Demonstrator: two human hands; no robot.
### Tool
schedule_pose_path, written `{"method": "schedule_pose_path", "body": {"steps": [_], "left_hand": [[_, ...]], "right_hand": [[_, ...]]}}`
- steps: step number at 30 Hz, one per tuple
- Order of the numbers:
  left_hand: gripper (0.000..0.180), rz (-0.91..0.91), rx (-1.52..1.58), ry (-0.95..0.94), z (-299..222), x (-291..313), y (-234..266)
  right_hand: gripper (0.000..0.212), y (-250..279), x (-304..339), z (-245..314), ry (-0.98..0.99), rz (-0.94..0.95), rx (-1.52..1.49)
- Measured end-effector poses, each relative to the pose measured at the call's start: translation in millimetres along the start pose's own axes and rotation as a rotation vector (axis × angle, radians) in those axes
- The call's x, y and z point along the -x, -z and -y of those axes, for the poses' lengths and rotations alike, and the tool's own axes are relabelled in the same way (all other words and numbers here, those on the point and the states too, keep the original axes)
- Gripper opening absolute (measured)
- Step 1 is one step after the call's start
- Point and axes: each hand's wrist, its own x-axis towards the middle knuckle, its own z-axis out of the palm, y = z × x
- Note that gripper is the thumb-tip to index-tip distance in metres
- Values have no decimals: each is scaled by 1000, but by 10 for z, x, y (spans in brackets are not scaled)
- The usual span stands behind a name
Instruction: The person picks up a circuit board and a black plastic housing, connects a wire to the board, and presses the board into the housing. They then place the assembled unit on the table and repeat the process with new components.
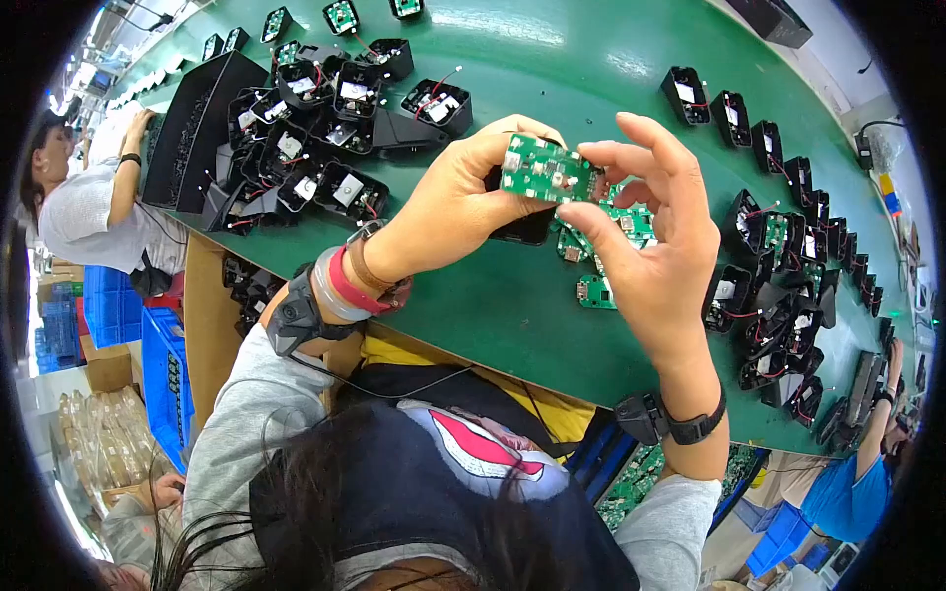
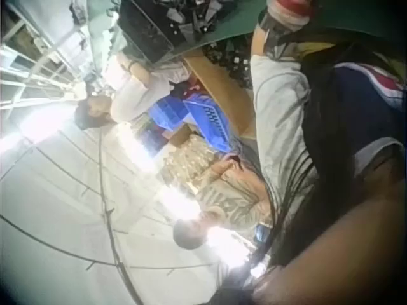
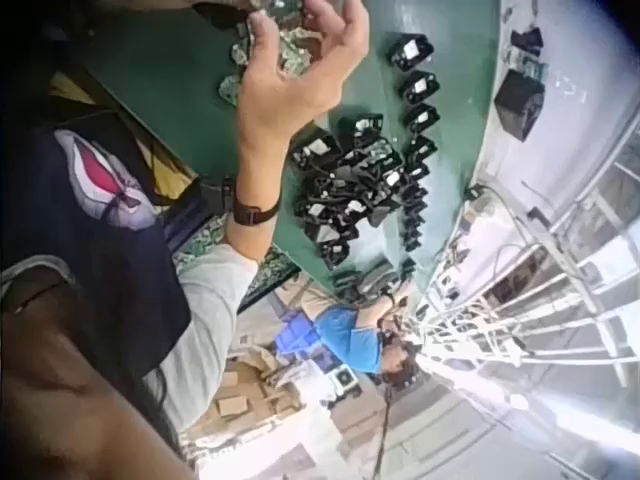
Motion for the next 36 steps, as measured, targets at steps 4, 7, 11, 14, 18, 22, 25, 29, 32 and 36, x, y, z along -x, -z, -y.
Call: {"method": "schedule_pose_path", "body": {"steps": [4, 7, 11, 14, 18, 22, 25, 29, 32, 36], "left_hand": [[18, 138, 131, 56, 33, -3, 22], [20, 372, 261, 455, -152, 5, 64], [35, 364, 681, 649, -133, 40, 26], [40, 268, 958, 623, -112, 30, 45], [59, 266, 909, 521, -123, -5, 42], [80, 228, 442, 456, -161, 45, -47], [67, 188, 92, 327, -138, 86, -140], [63, 94, 27, 293, -166, 101, -209], [64, 15, 47, 312, -142, 125, -233], [64, 35, 25, 269, -76, 162, -262]], "right_hand": [[62, 104, -1, -74, 98, 72, -79], [59, 190, 5, -104, 85, 168, -81], [47, 294, -192, -122, 190, 463, -31], [41, 243, -155, -133, 56, 480, -55], [34, 95, 81, -38, -188, 85, -444], [28, -120, 173, -41, -270, -19, -414], [25, -134, 164, -119, -248, -40, -453], [26, -96, 195, -165, -379, -58, -611], [16, -74, 239, -137, -355, -42, -377], [11, -96, 251, -107, -142, -8, -40]]}}
